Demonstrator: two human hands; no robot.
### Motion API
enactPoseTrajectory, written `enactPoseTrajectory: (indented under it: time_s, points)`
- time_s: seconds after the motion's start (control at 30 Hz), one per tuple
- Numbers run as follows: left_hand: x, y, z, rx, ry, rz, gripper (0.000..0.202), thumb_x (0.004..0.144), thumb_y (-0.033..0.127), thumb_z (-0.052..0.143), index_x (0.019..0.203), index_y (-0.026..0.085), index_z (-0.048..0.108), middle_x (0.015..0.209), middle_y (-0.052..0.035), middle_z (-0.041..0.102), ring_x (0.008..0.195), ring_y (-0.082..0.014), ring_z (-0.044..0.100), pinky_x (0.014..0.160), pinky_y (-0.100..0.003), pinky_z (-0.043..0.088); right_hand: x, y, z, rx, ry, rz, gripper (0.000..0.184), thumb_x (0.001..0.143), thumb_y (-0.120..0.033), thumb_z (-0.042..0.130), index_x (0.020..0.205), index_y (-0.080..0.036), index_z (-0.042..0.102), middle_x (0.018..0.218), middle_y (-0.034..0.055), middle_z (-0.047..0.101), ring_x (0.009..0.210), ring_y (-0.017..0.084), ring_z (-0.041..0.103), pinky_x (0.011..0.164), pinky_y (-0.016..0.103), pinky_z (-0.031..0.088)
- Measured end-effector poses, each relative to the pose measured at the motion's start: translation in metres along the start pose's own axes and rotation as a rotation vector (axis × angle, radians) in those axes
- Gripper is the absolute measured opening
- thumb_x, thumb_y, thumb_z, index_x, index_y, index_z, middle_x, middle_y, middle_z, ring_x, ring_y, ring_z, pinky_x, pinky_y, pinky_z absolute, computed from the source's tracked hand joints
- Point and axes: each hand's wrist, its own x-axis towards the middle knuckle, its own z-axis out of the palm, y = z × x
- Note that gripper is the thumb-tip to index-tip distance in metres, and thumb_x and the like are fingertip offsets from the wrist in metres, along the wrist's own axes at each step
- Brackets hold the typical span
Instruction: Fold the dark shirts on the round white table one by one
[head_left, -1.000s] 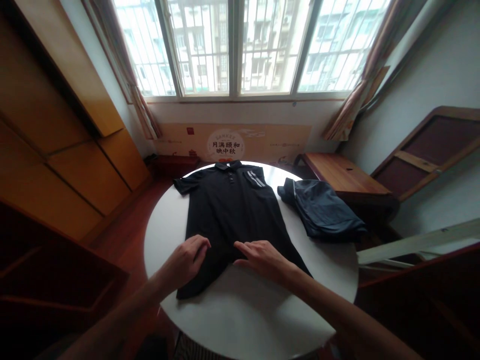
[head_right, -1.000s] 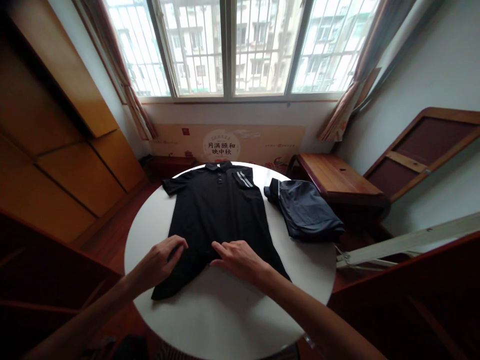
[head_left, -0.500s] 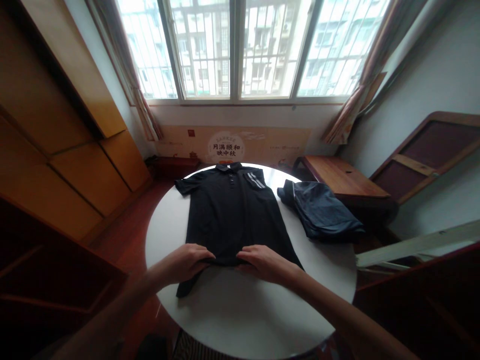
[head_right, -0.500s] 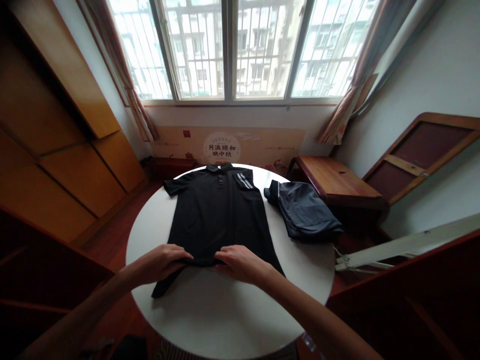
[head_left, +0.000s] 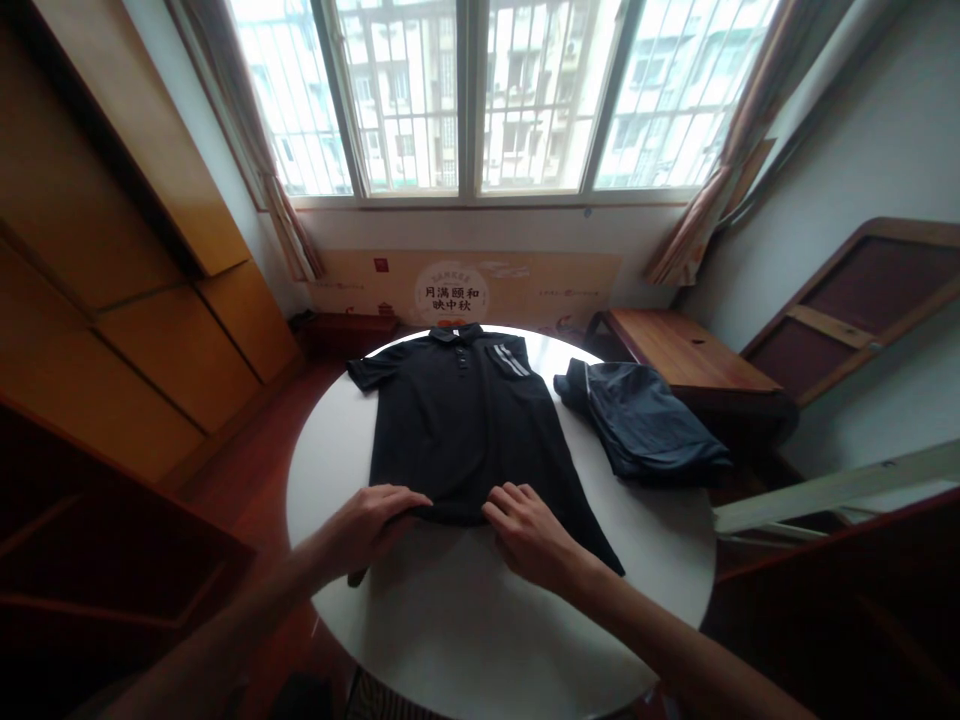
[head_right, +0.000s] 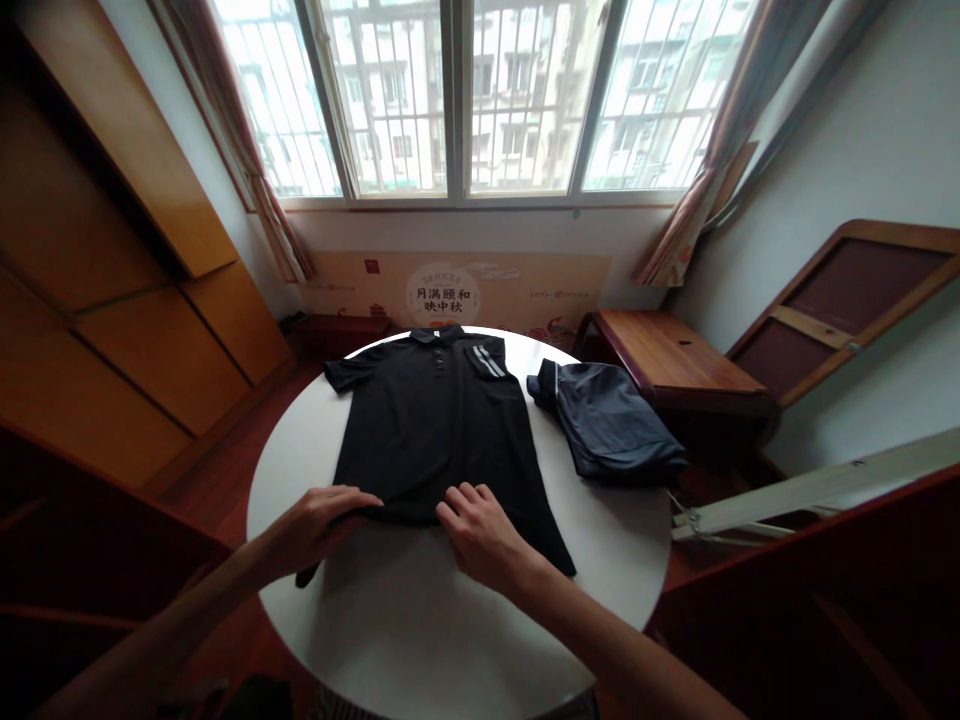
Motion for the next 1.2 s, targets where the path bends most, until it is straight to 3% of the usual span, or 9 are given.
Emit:
enactPoseTrajectory:
  time_s: [0.23, 0.37, 0.43, 0.63, 0.8, 0.93, 1.0, 1.07, 1.2]
  points:
    - [-0.013, -0.010, -0.023, -0.028, -0.062, -0.041, 0.019, 0.091, 0.024, 0.060, 0.107, 0.021, 0.069, 0.094, -0.0052, 0.074, 0.083, -0.0169, 0.070, 0.077, -0.026, 0.053, -0.020, 0.033, -0.012, 0.074, 0.022, 0.230, 0.020, 0.078, 0.001, 0.050, 0.082, -0.017, 0.058, 0.093, 0.0078, 0.061, 0.086, 0.020, 0.054, 0.078, 0.033, 0.042]
    - [-0.020, -0.012, -0.024, -0.010, -0.200, -0.015, 0.020, 0.092, 0.031, 0.063, 0.108, 0.020, 0.069, 0.088, -0.0042, 0.071, 0.076, -0.0150, 0.067, 0.070, -0.023, 0.049, -0.047, 0.033, -0.005, 0.159, 0.083, 0.122, 0.014, 0.088, -0.015, 0.057, 0.100, -0.017, 0.063, 0.105, 0.0100, 0.061, 0.097, 0.023, 0.055, 0.085, 0.037, 0.048]
    - [-0.024, -0.014, -0.020, -0.023, -0.185, -0.016, 0.021, 0.096, 0.033, 0.057, 0.103, 0.018, 0.071, 0.085, -0.0046, 0.071, 0.075, -0.0146, 0.067, 0.069, -0.022, 0.048, -0.060, 0.035, 0.004, 0.151, 0.140, 0.025, 0.027, 0.091, -0.022, 0.059, 0.117, -0.018, 0.060, 0.115, 0.0124, 0.060, 0.106, 0.026, 0.054, 0.091, 0.041, 0.048]
    - [-0.029, -0.014, -0.013, -0.071, -0.169, -0.070, 0.030, 0.101, 0.033, 0.048, 0.098, 0.018, 0.073, 0.084, -0.0044, 0.072, 0.074, -0.0138, 0.066, 0.071, -0.022, 0.048, -0.083, 0.058, 0.014, 0.095, 0.222, -0.070, 0.031, 0.096, -0.007, 0.041, 0.117, -0.015, 0.061, 0.106, 0.0128, 0.064, 0.096, 0.023, 0.058, 0.080, 0.036, 0.051]
    - [-0.040, -0.024, -0.028, -0.064, -0.177, -0.222, 0.026, 0.094, 0.041, 0.059, 0.098, 0.022, 0.076, 0.090, -0.0050, 0.074, 0.088, -0.0178, 0.067, 0.085, -0.027, 0.049, -0.094, 0.057, -0.008, 0.194, 0.107, -0.008, 0.028, 0.103, -0.022, 0.038, 0.085, -0.017, 0.059, 0.080, 0.0056, 0.061, 0.073, 0.017, 0.055, 0.067, 0.031, 0.044]
    - [-0.050, -0.026, -0.045, -0.124, -0.336, -0.370, 0.030, 0.087, 0.048, 0.066, 0.097, 0.022, 0.077, 0.095, -0.0051, 0.073, 0.091, -0.0186, 0.065, 0.081, -0.025, 0.050, -0.107, 0.041, -0.029, 0.334, -0.136, 0.007, 0.027, 0.103, -0.027, 0.041, 0.081, -0.019, 0.055, 0.082, 0.0029, 0.061, 0.075, 0.015, 0.056, 0.068, 0.028, 0.043]
    - [-0.045, -0.023, -0.047, -0.173, -0.408, -0.340, 0.029, 0.089, 0.048, 0.064, 0.098, 0.023, 0.076, 0.096, -0.0036, 0.072, 0.090, -0.0170, 0.064, 0.081, -0.024, 0.050, -0.104, 0.037, -0.036, 0.375, -0.196, 0.003, 0.026, 0.101, -0.032, 0.046, 0.080, -0.020, 0.056, 0.083, 0.0023, 0.061, 0.077, 0.014, 0.057, 0.069, 0.027, 0.043]
    - [-0.028, -0.023, -0.040, -0.199, -0.383, -0.260, 0.031, 0.095, 0.045, 0.055, 0.098, 0.021, 0.074, 0.094, -0.0034, 0.071, 0.089, -0.0156, 0.064, 0.083, -0.024, 0.049, -0.088, 0.038, -0.039, 0.358, -0.139, 0.030, 0.027, 0.100, -0.036, 0.048, 0.081, -0.020, 0.058, 0.085, 0.0036, 0.061, 0.079, 0.016, 0.058, 0.071, 0.028, 0.045]
    - [0.038, -0.051, -0.008, -0.033, -0.110, -0.139, 0.037, 0.102, 0.039, 0.040, 0.108, 0.019, 0.070, 0.111, -0.0073, 0.068, 0.101, -0.0178, 0.063, 0.096, -0.031, 0.048, -0.017, 0.056, -0.027, 0.305, 0.061, 0.034, 0.024, 0.101, -0.031, 0.045, 0.098, -0.017, 0.064, 0.102, 0.0088, 0.064, 0.095, 0.019, 0.060, 0.087, 0.032, 0.049]
